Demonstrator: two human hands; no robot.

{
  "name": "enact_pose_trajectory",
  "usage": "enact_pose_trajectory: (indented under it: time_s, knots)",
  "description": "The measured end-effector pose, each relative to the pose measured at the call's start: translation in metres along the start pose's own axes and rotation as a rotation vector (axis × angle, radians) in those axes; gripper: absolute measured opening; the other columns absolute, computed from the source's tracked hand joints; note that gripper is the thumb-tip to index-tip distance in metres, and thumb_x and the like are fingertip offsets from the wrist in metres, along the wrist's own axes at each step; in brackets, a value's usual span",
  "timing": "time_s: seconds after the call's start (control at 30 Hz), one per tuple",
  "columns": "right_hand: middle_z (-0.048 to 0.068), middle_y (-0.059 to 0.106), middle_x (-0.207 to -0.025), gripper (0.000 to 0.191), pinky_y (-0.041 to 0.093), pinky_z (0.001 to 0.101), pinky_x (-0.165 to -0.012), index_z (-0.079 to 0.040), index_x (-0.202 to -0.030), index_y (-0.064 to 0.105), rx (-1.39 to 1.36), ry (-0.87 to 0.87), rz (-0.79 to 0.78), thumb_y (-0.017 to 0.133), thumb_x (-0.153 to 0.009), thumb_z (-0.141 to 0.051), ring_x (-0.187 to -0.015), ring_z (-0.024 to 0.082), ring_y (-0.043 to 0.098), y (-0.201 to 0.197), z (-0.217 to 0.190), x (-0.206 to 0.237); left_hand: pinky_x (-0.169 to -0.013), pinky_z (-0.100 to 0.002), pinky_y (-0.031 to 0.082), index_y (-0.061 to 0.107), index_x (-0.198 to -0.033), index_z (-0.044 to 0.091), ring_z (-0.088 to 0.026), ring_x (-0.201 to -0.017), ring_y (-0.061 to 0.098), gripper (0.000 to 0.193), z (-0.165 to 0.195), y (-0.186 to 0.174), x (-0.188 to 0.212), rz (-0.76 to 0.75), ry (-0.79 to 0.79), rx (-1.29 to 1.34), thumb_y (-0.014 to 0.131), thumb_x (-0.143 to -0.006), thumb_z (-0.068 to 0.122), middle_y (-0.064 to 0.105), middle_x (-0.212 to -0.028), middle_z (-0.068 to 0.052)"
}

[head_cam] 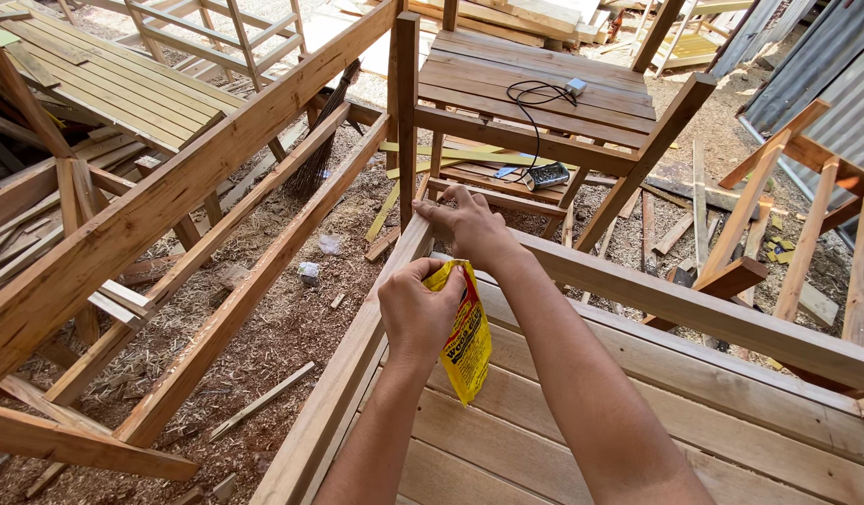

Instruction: The person applies wood glue from a yellow packet to the joints of a wooden furniture frame, squeezing glue onto the rail edges and spreading it with a finger. The person moves around the frame to reach different corners and continues applying glue along the joints.

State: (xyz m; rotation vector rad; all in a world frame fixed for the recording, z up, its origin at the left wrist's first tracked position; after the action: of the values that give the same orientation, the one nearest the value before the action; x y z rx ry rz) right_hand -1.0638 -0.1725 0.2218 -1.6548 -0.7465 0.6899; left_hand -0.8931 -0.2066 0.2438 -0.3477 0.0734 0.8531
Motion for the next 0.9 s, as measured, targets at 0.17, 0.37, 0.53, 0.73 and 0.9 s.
enact_pose_trajectory:
  time_s: [0.17, 0.37, 0.53, 0.73, 0.9]
  knots:
    - [0.001, 0.053, -0.147, 0.075, 0.054, 0.0363, -0.119, -0.051, -0.142, 0.062, -0.103, -0.202, 0.311, 0.063, -0.092, 0.005, -0.138, 0.021, 0.055, -0.008, 0.01, 0.01, -0.062, -0.03, 0.062, 0.08, -0.092, 0.003, -0.016, -0.066, 0.077, 0.021, -0.001, 0.001, 0.0, -0.002, -0.009, -0.017, 0.079, -0.083, 0.023, 0.079, -0.078, -0.01]
    - [0.004, 0.043, -0.148, 0.086, 0.043, 0.048, -0.104, -0.05, -0.146, 0.051, -0.011, 0.131, -0.046, 0.082, -0.075, -0.012, -0.133, 0.028, 0.041, -0.012, -0.007, 0.012, -0.063, -0.031, 0.061, 0.08, -0.093, 0.003, -0.016, -0.066, 0.077, 0.023, -0.003, -0.002, 0.0, 0.016, 0.003, -0.019, 0.08, -0.082, 0.023, 0.079, -0.079, -0.011]
    - [0.0, 0.056, -0.139, 0.057, 0.048, 0.0366, -0.11, -0.048, -0.129, 0.068, -0.12, -0.137, 0.229, 0.076, -0.085, -0.013, -0.127, 0.022, 0.053, -0.019, -0.007, 0.015, -0.063, -0.03, 0.062, 0.08, -0.094, 0.002, -0.016, -0.068, 0.078, 0.023, -0.005, -0.003, 0.0, 0.01, -0.001, -0.017, 0.079, -0.083, 0.022, 0.079, -0.08, -0.011]
    - [0.002, 0.056, -0.135, 0.068, 0.054, 0.0338, -0.098, -0.054, -0.137, 0.058, 0.074, -0.034, 0.174, 0.067, -0.087, -0.007, -0.121, 0.021, 0.057, -0.011, 0.002, 0.02, -0.064, -0.031, 0.062, 0.08, -0.093, 0.001, -0.017, -0.068, 0.078, 0.023, -0.002, -0.004, 0.001, 0.014, 0.035, -0.009, 0.079, -0.082, 0.022, 0.079, -0.08, -0.012]
    - [0.005, 0.053, -0.132, 0.076, 0.056, 0.0412, -0.089, -0.063, -0.152, 0.029, 0.257, 0.19, -0.057, 0.057, -0.101, -0.013, -0.115, 0.025, 0.058, -0.015, -0.011, 0.019, -0.066, -0.031, 0.062, 0.08, -0.093, 0.002, -0.017, -0.069, 0.079, 0.024, -0.002, -0.001, 0.003, 0.024, 0.021, 0.009, 0.079, -0.081, 0.022, 0.08, -0.08, -0.011]
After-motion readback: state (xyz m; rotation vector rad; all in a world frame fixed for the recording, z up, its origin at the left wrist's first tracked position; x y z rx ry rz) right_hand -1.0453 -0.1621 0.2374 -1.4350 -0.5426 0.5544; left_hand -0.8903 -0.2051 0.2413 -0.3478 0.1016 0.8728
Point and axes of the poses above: each hand's wrist, its own x-axis away from the middle knuckle, its own y-axis out of the palm, z = x × y, the point moved 6 cm from there along -x, towards the middle knuckle
